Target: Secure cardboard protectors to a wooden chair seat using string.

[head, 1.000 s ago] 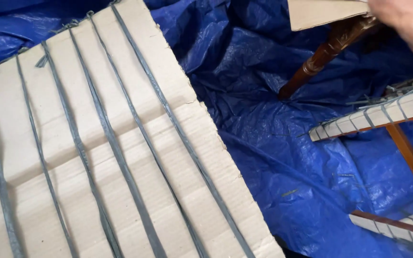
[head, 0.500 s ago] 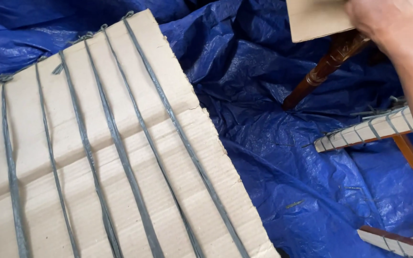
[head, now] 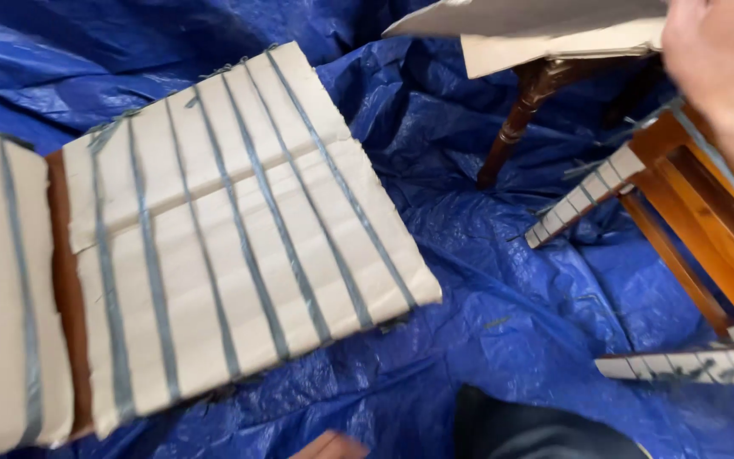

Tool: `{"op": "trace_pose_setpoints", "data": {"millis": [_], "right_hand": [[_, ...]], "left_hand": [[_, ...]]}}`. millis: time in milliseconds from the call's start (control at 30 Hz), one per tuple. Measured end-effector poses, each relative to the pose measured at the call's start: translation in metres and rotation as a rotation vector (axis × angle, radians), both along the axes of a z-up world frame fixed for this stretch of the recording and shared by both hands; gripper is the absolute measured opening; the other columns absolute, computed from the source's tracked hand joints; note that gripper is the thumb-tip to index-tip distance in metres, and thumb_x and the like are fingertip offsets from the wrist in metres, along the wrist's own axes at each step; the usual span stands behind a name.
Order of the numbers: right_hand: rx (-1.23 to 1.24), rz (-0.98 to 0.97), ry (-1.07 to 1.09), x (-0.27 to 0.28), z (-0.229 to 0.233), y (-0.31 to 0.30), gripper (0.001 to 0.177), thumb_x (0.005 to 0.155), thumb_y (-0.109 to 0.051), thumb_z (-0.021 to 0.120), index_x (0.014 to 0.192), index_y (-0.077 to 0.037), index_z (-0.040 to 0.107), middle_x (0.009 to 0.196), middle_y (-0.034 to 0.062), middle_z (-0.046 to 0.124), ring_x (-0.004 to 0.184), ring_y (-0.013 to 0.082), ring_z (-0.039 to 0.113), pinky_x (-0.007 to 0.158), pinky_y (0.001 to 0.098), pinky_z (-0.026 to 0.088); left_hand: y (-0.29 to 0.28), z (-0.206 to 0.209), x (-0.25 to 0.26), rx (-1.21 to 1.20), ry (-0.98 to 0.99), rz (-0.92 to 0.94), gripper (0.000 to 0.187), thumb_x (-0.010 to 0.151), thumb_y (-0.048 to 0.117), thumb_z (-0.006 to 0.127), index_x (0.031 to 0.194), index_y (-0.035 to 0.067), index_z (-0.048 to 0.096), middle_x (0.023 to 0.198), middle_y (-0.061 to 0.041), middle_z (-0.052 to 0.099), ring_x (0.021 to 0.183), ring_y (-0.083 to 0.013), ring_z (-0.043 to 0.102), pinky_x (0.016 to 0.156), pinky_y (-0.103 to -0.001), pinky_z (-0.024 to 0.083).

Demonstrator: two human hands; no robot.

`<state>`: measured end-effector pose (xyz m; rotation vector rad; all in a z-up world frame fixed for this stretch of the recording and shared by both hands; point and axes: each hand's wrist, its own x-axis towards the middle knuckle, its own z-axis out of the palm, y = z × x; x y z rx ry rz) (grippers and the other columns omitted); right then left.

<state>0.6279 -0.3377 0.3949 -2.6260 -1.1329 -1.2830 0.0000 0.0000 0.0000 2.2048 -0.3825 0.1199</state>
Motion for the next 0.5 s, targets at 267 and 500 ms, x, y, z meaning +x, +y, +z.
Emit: {"op": "trace_pose_setpoints", "data": {"millis": [267,500], "right_hand": [[0.049,0.242,0.243,-0.32,0.059,0.146,0.009,0.096,-0.005,0.065,0.098,-0.001,0.073,0.096,0.0149,0.072,0.076,0.0296,0.071,0.071,0.0411,0.059],[0.025,0.653,0.444,-0.406,-0.016,0.185,0.039,0.083,-0.015,0.072,0.119,0.002,0.068,0.121,0.017,0.072,0.103,0.0297,0.071,0.086,0.04,0.058]], "left_hand": [[-0.059,0.362,0.137,-0.682,0.083,0.072,0.09,0.097,0.039,0.069,0.16,-0.002,0.022,0.159,-0.021,0.043,0.146,-0.0326,0.048,0.118,-0.043,0.041],[-0.017,0.285,0.157,-1.166,0.287,0.561,0.084,0.101,0.059,0.059,0.155,-0.005,0.051,0.133,-0.019,0.06,0.104,-0.0237,0.053,0.084,-0.037,0.046]]}}
